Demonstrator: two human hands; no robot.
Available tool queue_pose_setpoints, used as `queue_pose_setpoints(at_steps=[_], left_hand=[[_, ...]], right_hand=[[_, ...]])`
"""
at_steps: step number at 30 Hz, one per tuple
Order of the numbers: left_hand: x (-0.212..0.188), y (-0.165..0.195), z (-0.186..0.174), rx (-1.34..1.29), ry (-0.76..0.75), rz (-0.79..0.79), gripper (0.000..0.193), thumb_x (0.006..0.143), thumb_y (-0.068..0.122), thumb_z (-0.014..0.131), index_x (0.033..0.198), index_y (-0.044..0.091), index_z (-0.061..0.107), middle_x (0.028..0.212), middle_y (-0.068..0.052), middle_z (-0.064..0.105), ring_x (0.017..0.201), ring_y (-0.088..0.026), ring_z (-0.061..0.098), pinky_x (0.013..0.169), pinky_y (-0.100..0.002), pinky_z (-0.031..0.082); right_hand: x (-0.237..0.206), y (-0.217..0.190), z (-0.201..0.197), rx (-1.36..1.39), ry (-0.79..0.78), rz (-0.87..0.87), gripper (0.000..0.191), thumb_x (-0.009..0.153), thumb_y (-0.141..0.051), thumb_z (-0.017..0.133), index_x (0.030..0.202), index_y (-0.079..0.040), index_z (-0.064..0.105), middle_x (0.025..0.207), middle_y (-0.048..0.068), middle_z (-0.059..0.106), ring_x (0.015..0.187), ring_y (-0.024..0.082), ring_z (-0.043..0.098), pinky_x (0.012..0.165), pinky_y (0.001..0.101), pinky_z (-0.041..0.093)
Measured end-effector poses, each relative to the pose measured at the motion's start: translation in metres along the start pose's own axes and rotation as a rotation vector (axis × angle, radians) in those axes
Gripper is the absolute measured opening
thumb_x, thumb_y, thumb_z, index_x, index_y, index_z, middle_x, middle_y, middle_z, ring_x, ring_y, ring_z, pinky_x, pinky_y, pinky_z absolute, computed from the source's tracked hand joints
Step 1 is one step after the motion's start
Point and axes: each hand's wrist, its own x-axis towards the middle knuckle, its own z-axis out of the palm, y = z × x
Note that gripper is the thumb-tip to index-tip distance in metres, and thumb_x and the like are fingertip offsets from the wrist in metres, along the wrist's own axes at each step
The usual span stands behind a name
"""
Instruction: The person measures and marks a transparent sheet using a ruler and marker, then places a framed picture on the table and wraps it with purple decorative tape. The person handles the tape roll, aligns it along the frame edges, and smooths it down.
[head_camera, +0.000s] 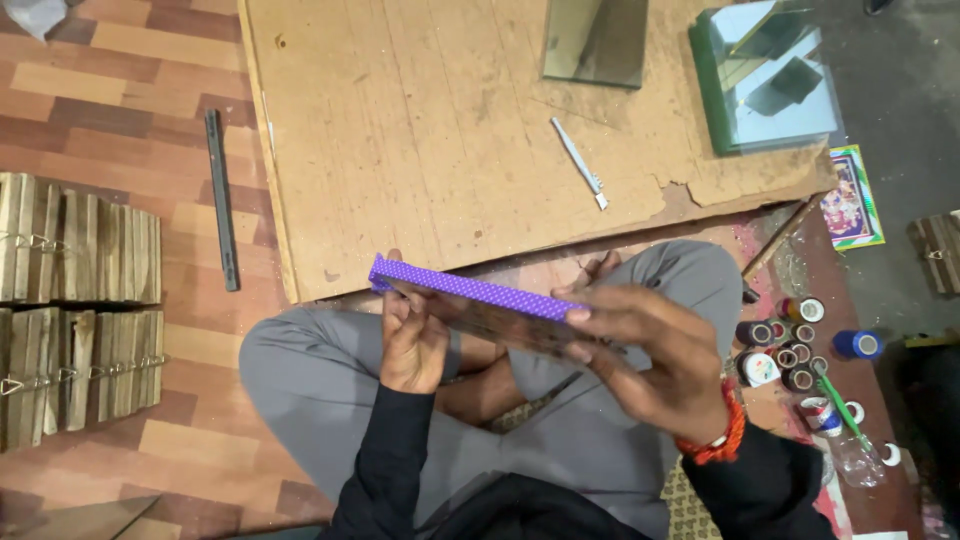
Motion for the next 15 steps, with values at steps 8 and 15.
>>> queue_pose_setpoints(at_steps=[8,15], left_hand=[[-0.003,-0.001,0.013,-0.008,0.086,-0.063,0.077,0.093,0.014,0.078,0.158,0.01,0.036,0.115,0.003,0.062,0.114,-0.012,0.058,0.111,-0.032,0.042],[-0.004,0.006,0.023,0.021,0.082,-0.044,0.084,0.092,0.016,0.078,0.16,0.011,0.03,0.117,0.003,0.061,0.115,-0.012,0.058,0.111,-0.032,0.043]], right_hand=[[-0.012,-0.016,0.019,0.126,0.231,0.039,0.03,0.083,0.008,0.081,0.107,-0.002,0.068,0.121,0.018,0.069,0.117,0.026,0.072,0.095,0.0371,0.063],[-0.022,-0.009,0.031,-0.105,0.318,-0.113,0.042,0.085,0.008,0.082,0.11,-0.009,0.053,0.121,0.014,0.064,0.115,0.022,0.072,0.084,0.0316,0.064]])
